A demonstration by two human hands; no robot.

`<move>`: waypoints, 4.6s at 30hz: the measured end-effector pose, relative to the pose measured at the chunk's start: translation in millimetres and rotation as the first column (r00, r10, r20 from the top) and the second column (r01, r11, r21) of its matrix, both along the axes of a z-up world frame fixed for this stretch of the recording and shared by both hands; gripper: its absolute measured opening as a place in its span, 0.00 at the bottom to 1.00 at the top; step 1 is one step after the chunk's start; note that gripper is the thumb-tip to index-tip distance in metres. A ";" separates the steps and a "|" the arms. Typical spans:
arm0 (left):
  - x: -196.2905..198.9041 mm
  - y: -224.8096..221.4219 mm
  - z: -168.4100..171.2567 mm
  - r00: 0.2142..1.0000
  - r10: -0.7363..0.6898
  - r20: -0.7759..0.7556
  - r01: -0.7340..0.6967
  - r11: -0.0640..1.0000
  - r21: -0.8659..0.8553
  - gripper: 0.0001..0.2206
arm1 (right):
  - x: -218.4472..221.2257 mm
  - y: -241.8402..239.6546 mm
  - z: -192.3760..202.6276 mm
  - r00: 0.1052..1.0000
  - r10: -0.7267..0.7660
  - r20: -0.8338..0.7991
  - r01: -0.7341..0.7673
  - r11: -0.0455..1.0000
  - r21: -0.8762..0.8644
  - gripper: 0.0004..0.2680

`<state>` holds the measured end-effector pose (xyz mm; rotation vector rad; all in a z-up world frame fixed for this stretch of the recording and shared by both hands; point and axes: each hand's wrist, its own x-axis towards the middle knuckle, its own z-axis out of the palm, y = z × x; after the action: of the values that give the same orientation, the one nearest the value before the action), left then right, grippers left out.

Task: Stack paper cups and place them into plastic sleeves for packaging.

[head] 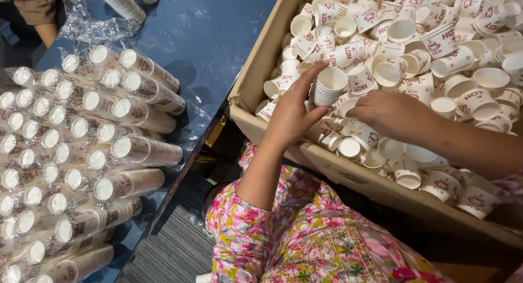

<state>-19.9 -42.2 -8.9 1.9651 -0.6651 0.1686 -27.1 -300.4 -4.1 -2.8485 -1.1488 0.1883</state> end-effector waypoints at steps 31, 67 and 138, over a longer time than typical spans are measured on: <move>-4.7 -31.3 0.6 0.966 0.147 -0.214 -0.130 0.987 0.094 0.42 | 23.6 -20.5 -9.2 0.887 -0.418 -0.198 0.329 0.871 -0.364 0.22; -3.1 -24.2 14.8 0.942 -0.031 -0.334 -0.012 0.992 -0.125 0.36 | 58.3 -53.6 5.1 0.851 -0.512 -0.118 0.517 0.856 0.016 0.14; -2.2 -24.4 -2.8 0.986 -0.106 -0.131 0.116 0.991 0.072 0.47 | 14.0 -41.0 87.0 0.940 -0.323 0.110 0.212 0.804 0.556 0.05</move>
<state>-22.1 -66.6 -11.7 1.9903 -0.7052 -0.0520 -13.0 -341.5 82.9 -2.5017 -0.6545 -0.3889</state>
